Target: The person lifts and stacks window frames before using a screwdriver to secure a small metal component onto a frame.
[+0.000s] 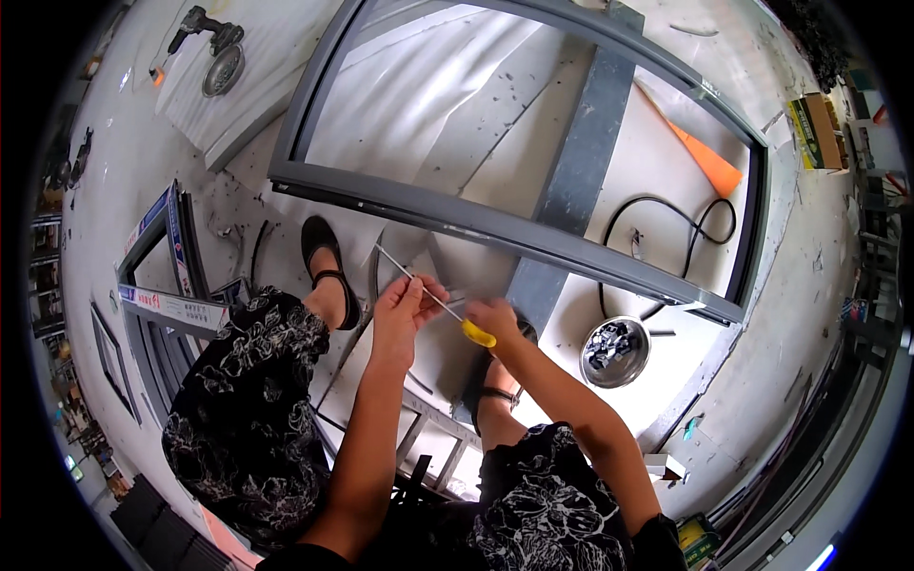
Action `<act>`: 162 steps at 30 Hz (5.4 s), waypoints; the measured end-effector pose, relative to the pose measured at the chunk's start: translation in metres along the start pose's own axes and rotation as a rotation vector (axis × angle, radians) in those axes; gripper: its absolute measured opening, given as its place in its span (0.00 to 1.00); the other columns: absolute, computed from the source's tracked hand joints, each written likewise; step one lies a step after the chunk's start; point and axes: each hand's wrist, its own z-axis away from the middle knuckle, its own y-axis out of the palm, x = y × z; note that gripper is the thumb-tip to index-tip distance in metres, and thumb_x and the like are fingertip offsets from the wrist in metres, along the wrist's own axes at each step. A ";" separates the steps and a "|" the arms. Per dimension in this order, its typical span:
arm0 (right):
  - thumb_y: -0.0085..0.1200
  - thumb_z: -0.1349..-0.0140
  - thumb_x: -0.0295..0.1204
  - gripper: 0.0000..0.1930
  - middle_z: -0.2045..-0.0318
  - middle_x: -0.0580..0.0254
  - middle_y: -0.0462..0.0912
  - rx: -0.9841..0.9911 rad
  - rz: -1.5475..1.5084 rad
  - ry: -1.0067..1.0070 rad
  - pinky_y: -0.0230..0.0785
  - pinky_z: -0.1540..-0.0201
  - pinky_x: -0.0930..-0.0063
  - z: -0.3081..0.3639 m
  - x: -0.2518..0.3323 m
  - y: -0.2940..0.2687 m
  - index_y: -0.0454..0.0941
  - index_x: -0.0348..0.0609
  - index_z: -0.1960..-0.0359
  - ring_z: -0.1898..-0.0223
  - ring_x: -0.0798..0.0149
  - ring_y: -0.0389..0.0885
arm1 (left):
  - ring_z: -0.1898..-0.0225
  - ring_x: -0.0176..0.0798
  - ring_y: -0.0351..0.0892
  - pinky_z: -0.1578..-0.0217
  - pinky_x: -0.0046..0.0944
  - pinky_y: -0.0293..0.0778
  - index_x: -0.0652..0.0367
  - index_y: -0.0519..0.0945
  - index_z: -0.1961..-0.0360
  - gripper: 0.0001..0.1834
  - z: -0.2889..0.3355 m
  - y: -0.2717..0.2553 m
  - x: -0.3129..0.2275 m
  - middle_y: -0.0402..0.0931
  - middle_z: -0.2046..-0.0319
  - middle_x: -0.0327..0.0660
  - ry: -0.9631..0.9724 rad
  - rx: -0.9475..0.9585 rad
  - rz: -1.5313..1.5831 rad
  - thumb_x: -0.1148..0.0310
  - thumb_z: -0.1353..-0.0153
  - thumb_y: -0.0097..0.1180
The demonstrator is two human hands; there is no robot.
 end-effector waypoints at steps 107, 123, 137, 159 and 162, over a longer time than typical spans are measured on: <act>0.61 0.41 0.27 0.08 0.68 0.66 0.80 0.367 0.516 -0.496 0.69 0.54 0.76 0.016 0.218 -0.074 0.79 0.35 0.63 0.64 0.72 0.76 | 0.47 0.40 0.76 0.42 0.45 0.73 0.58 0.74 0.53 0.16 -0.155 0.016 0.076 0.75 0.53 0.39 -0.221 0.107 0.108 0.71 0.42 0.62; 0.60 0.40 0.30 0.09 0.72 0.64 0.80 0.357 0.475 -0.506 0.71 0.60 0.77 0.001 0.199 -0.079 0.79 0.37 0.62 0.68 0.73 0.77 | 0.50 0.42 0.76 0.37 0.51 0.67 0.57 0.80 0.61 0.08 -0.152 -0.008 0.072 0.78 0.57 0.38 -0.246 0.312 0.216 0.80 0.40 0.55; 0.59 0.41 0.22 0.08 0.64 0.60 0.83 0.231 0.238 -0.749 0.72 0.55 0.76 0.041 0.189 -0.082 0.77 0.35 0.60 0.63 0.69 0.79 | 0.31 0.63 0.50 0.30 0.61 0.44 0.53 0.81 0.54 0.18 -0.137 0.004 0.086 0.58 0.37 0.60 -0.572 0.393 1.049 0.57 0.42 0.53; 0.53 0.38 0.16 0.11 0.64 0.57 0.80 -0.072 0.060 -0.426 0.72 0.54 0.77 0.145 0.069 -0.149 0.70 0.34 0.55 0.59 0.68 0.81 | 0.39 0.52 0.66 0.33 0.57 0.55 0.61 0.80 0.53 0.24 -0.145 0.054 0.070 0.74 0.46 0.49 -0.650 0.130 0.972 0.54 0.36 0.42; 0.53 0.39 0.16 0.11 0.64 0.58 0.80 -0.073 0.065 -0.419 0.72 0.54 0.77 0.145 0.066 -0.149 0.71 0.34 0.55 0.59 0.68 0.81 | 0.38 0.53 0.65 0.34 0.57 0.55 0.60 0.79 0.51 0.25 -0.146 0.055 0.073 0.73 0.45 0.49 -0.632 0.156 0.980 0.52 0.36 0.43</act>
